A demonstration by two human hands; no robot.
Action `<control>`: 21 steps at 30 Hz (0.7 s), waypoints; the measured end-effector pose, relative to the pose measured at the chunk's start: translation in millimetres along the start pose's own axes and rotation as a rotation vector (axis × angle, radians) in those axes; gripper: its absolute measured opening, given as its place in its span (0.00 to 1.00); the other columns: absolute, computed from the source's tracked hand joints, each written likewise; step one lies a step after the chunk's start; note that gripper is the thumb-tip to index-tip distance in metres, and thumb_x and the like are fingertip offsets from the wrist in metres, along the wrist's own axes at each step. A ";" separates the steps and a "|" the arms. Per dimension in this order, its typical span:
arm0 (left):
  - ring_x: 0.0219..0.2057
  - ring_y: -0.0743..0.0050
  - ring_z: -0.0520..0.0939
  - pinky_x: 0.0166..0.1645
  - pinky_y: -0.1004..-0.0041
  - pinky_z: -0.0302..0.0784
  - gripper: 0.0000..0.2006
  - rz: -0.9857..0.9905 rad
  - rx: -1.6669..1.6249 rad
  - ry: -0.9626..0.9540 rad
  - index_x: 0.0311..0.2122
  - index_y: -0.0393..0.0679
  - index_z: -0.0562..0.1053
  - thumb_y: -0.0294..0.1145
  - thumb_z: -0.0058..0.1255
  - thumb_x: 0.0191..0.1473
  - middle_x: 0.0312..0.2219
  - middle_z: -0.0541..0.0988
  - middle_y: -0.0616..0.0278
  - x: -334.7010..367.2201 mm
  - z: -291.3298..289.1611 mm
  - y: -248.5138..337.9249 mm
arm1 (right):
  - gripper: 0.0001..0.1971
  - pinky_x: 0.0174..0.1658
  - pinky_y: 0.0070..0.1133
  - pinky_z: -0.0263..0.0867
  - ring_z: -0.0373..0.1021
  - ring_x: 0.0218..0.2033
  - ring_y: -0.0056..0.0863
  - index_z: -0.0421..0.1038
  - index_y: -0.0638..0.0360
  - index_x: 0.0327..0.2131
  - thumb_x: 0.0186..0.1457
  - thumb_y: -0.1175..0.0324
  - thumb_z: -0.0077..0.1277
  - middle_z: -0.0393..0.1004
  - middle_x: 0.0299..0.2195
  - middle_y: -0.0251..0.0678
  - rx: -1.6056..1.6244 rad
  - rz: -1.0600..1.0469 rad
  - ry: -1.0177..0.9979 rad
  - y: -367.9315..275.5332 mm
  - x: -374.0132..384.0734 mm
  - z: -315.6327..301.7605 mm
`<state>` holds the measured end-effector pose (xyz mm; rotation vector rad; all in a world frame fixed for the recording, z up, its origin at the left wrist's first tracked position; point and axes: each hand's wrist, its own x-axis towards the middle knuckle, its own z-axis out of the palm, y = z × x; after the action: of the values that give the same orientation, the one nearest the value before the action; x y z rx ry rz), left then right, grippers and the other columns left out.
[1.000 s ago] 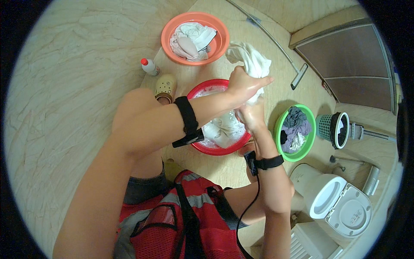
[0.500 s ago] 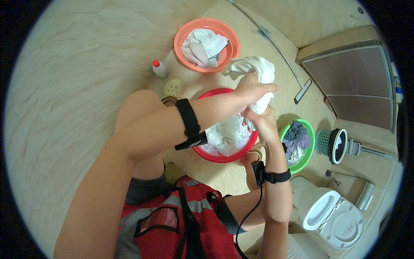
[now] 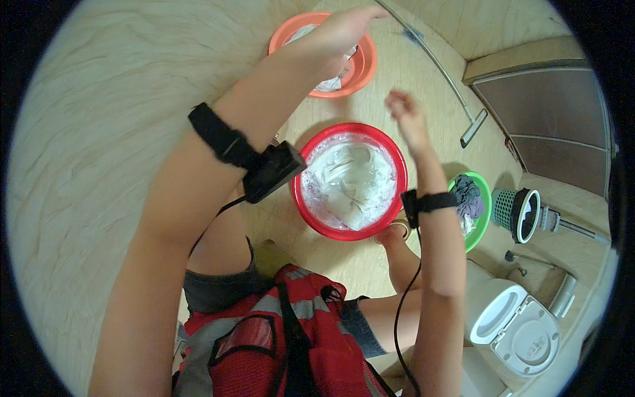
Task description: The person washes white and dark laundry by hand in separate basins on a floor. They scrub white items in soapy water, wring them out, transfer them to a rinse basin, and then place a dark garment into a different basin.
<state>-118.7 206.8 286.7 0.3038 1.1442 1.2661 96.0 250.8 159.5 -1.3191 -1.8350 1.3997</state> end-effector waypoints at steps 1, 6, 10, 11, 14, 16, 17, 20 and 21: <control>0.25 0.79 0.69 0.33 0.77 0.66 0.12 -0.017 0.019 0.066 0.32 0.46 0.68 0.44 0.46 0.51 0.22 0.68 0.69 -10.0 7.2 1.8 | 0.23 0.46 0.26 0.64 0.69 0.44 0.35 0.68 0.66 0.42 0.44 0.62 0.55 0.71 0.41 0.50 -0.161 0.080 -0.052 28.2 -15.3 2.7; 0.33 0.77 0.70 0.37 0.73 0.69 0.09 0.087 -0.020 0.105 0.35 0.46 0.66 0.38 0.44 0.52 0.31 0.70 0.67 -36.6 10.6 5.3 | 0.33 0.55 0.28 0.56 0.58 0.54 0.43 0.58 0.57 0.54 0.42 0.61 0.55 0.61 0.52 0.47 -0.894 -0.064 -0.432 122.7 -66.4 56.0; 0.35 0.78 0.70 0.40 0.73 0.68 0.07 0.016 -0.016 -0.014 0.35 0.46 0.66 0.35 0.44 0.52 0.32 0.70 0.68 -34.8 5.4 -0.4 | 0.49 0.60 0.38 0.43 0.46 0.60 0.37 0.47 0.58 0.58 0.33 0.55 0.63 0.49 0.59 0.41 -1.240 -0.105 -0.546 151.8 -66.6 100.9; 0.35 0.78 0.70 0.41 0.74 0.68 0.07 0.008 -0.007 -0.001 0.35 0.46 0.66 0.35 0.44 0.52 0.32 0.70 0.68 -35.5 5.5 -0.5 | 0.50 0.60 0.40 0.42 0.45 0.61 0.36 0.45 0.57 0.59 0.33 0.55 0.63 0.49 0.60 0.40 -1.243 -0.057 -0.586 150.9 -62.3 102.4; 0.35 0.78 0.70 0.42 0.75 0.67 0.07 0.040 0.026 -0.067 0.34 0.45 0.66 0.35 0.44 0.52 0.32 0.70 0.68 -42.7 0.9 0.8 | 0.52 0.60 0.42 0.40 0.46 0.61 0.36 0.46 0.56 0.58 0.30 0.53 0.64 0.52 0.58 0.39 -1.293 0.032 -0.639 146.2 -66.9 115.4; 0.35 0.78 0.70 0.42 0.75 0.67 0.08 0.124 0.083 -0.183 0.35 0.44 0.66 0.35 0.44 0.52 0.33 0.70 0.69 -39.6 -1.0 -2.9 | 0.40 0.58 0.43 0.43 0.50 0.58 0.34 0.54 0.57 0.53 0.36 0.56 0.61 0.58 0.52 0.38 -1.359 0.024 -0.509 181.4 -83.0 124.3; 0.35 0.78 0.70 0.42 0.75 0.67 0.08 0.186 0.125 -0.251 0.35 0.44 0.67 0.35 0.44 0.52 0.33 0.70 0.68 -27.2 -7.3 -13.1 | 0.35 0.57 0.42 0.45 0.52 0.56 0.34 0.56 0.57 0.51 0.38 0.59 0.58 0.60 0.51 0.37 -1.357 0.029 -0.487 196.0 -92.7 124.9; 0.35 0.78 0.70 0.41 0.75 0.66 0.09 0.091 0.046 -0.106 0.35 0.43 0.67 0.36 0.44 0.52 0.35 0.70 0.68 -31.3 5.2 -7.3 | 0.21 0.53 0.40 0.49 0.59 0.50 0.33 0.61 0.57 0.45 0.45 0.65 0.49 0.66 0.45 0.37 -1.335 0.018 -0.458 201.1 -127.0 129.3; 0.35 0.78 0.70 0.41 0.76 0.66 0.09 0.014 -0.017 -0.008 0.35 0.43 0.67 0.36 0.44 0.52 0.35 0.71 0.68 -36.6 10.1 -3.8 | 0.18 0.52 0.39 0.50 0.61 0.48 0.34 0.62 0.58 0.44 0.46 0.67 0.46 0.68 0.43 0.37 -1.329 0.019 -0.454 198.4 -138.5 129.2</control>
<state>-103.8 178.2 307.0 0.3041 1.1254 1.2855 128.8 71.3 -45.2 -1.5648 -3.2932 0.3154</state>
